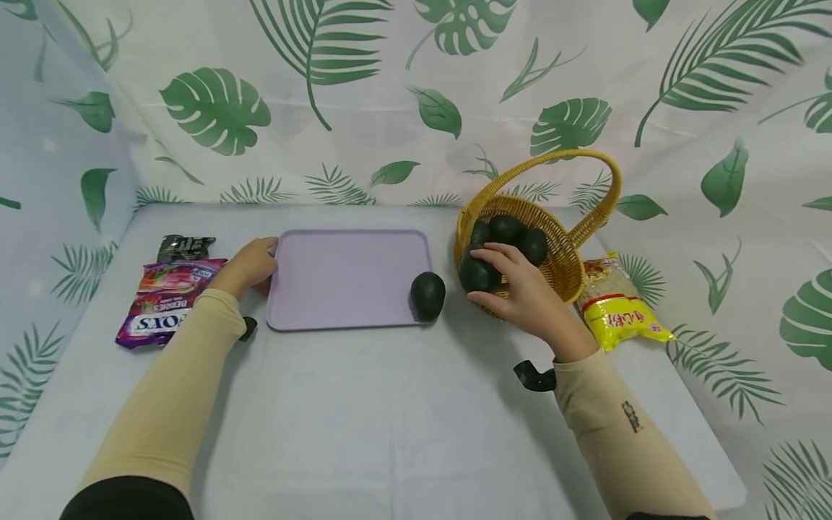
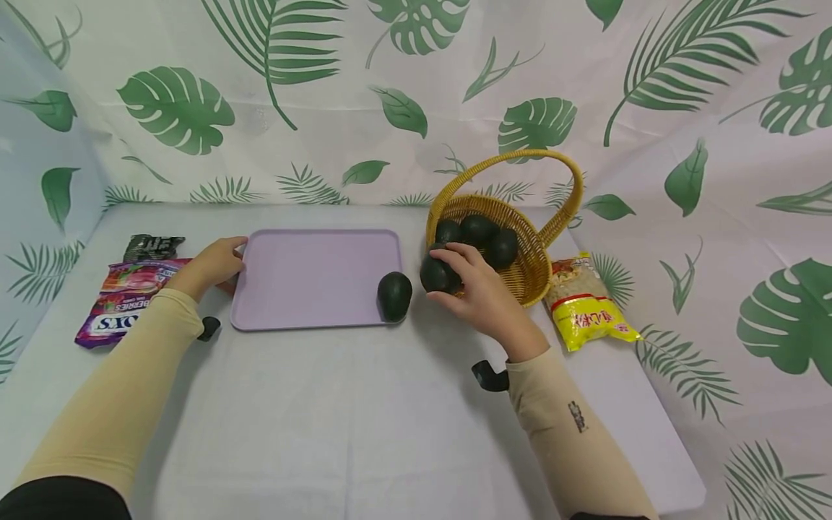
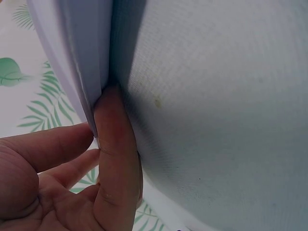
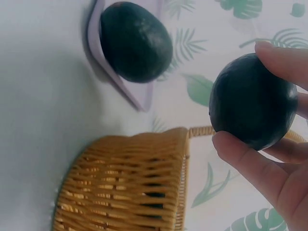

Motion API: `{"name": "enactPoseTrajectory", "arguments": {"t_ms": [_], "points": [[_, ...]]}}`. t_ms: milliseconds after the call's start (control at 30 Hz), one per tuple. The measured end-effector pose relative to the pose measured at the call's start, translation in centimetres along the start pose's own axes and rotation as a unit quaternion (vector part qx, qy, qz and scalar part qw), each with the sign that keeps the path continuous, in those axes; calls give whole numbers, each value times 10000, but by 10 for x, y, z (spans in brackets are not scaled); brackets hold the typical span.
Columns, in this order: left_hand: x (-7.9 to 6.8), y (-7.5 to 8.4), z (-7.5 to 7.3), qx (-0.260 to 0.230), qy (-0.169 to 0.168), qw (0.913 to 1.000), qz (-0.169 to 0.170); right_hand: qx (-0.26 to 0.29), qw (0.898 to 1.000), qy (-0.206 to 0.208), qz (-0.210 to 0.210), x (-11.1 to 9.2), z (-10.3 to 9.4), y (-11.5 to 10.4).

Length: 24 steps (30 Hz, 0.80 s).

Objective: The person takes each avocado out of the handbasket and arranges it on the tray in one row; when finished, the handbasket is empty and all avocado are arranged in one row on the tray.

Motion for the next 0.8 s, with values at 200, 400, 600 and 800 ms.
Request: {"name": "enactPoseTrajectory", "arguments": {"t_ms": [200,400,600,800], "points": [[1,0,0,66,-5,10000,25,124,9999,-30,-54,4,8,-4],[2,-1,0,54,21,10000,33,308,9994,-119,-107,9,18,-8],[2,-4,2,-113,-49,9999,-4,361,9989,-266,-152,14,28,-14],[2,-3,1,-84,-50,10000,1,331,9985,-409,-158,20,37,-20]]}}
Point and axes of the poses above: each hand's wrist, its own x-axis towards the middle knuckle, its own z-axis out of the palm, y = z × x, the point moved 7 cm from there along x, towards the middle knuckle, and after that the axes turned 1 degree about x, right-handed, at the moved point
